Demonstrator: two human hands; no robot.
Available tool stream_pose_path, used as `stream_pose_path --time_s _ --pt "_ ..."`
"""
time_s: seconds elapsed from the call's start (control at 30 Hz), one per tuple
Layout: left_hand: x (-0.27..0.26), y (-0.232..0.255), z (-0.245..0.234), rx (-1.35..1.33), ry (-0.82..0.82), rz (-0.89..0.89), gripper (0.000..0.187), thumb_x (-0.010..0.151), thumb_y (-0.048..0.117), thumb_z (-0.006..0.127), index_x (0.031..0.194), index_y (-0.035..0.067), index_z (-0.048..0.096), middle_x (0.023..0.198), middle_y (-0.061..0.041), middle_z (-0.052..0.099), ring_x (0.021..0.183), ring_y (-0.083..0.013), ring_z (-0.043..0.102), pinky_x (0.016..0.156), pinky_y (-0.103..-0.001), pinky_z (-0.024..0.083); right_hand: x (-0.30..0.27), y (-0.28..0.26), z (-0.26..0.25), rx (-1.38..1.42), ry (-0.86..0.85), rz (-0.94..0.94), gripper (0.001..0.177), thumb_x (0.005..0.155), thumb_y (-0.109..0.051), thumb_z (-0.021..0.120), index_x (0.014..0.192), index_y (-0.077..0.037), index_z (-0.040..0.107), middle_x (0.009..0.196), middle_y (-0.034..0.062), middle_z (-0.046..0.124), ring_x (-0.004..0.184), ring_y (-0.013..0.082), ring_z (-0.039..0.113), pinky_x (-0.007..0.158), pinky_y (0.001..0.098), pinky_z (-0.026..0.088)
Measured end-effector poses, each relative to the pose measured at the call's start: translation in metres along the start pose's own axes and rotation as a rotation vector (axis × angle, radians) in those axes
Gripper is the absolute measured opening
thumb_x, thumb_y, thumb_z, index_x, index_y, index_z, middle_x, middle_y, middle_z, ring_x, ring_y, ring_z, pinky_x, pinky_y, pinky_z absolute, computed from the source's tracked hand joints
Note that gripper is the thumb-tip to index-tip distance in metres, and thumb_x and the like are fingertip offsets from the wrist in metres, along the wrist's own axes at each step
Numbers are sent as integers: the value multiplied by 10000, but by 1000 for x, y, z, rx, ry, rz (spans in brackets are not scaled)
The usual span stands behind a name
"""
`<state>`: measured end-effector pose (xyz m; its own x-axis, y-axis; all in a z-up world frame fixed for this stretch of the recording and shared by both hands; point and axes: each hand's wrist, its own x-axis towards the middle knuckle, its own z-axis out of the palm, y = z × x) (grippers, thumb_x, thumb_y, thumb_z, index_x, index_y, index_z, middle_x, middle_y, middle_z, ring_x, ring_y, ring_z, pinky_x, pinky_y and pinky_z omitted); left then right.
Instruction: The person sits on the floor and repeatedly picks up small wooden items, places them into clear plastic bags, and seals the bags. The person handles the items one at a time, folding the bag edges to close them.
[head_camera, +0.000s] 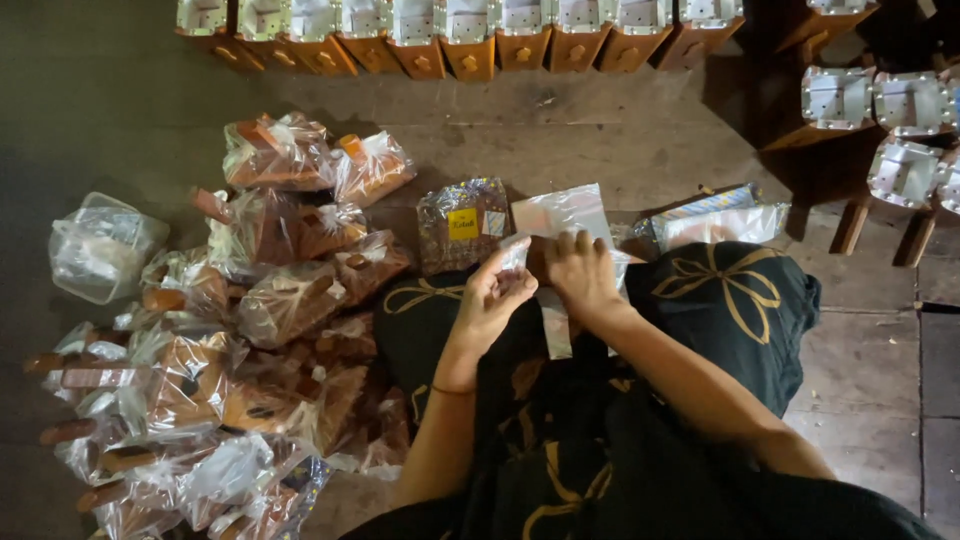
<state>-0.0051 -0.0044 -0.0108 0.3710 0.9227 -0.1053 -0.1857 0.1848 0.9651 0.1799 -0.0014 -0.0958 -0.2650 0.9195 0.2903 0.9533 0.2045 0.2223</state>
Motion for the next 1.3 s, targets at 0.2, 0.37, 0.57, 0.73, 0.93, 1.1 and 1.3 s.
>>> stream_pose_path --time_s 0.2,0.37,0.57,0.73,0.93,1.1,1.3 --pt "0 -37 -16 127 97 -16 443 925 121 770 1336 8 649 888 -123 710 770 -142 675 746 -322 624 -29 35 -63 50 254 308 453 828 -397 736 1156 -97 645 1025 124 549 926 325 574 730 424 453" --pt "10 -13 -13 538 152 -37 256 976 307 691 1075 83 764 774 -95 773 724 -269 761 657 -386 614 -72 49 11 165 -352 518 435 790 -529 792 829 -104 703 757 52 656 682 332 733 634 445 566" --pt "7 44 11 557 122 213 241 999 301 672 1013 81 769 783 -123 777 839 -298 766 746 -392 602 -58 103 -23 898 -349 743 216 911 -356 684 974 -165 760 766 147 701 819 403 713 699 529 521" --pt "12 24 14 521 172 248 253 996 312 686 1009 64 736 842 -144 753 820 -317 745 715 -386 618 -30 101 -73 1290 -178 790 191 945 -280 719 991 -96 743 1002 135 662 952 276 647 835 415 504" --pt "24 -1 13 489 255 370 236 1034 275 644 1076 43 666 1265 -189 613 1208 -410 572 1003 -523 481 -4 60 -60 1962 222 1025 246 1115 -255 499 1063 -40 606 1014 87 683 968 172 689 921 318 578" --pt "36 -6 29 226 201 359 270 1097 308 555 1242 100 646 1478 -103 562 1472 -306 384 1205 -511 284 -7 52 -17 2153 296 988 245 1157 -226 363 1050 -42 482 966 194 672 947 269 711 924 374 580" --pt "65 -52 29 -22 302 137 264 1074 336 538 1056 101 655 1029 -131 780 1032 -151 686 922 -306 513 -14 52 21 1727 165 887 198 1106 -172 577 963 -38 606 792 82 659 713 158 657 668 280 540"
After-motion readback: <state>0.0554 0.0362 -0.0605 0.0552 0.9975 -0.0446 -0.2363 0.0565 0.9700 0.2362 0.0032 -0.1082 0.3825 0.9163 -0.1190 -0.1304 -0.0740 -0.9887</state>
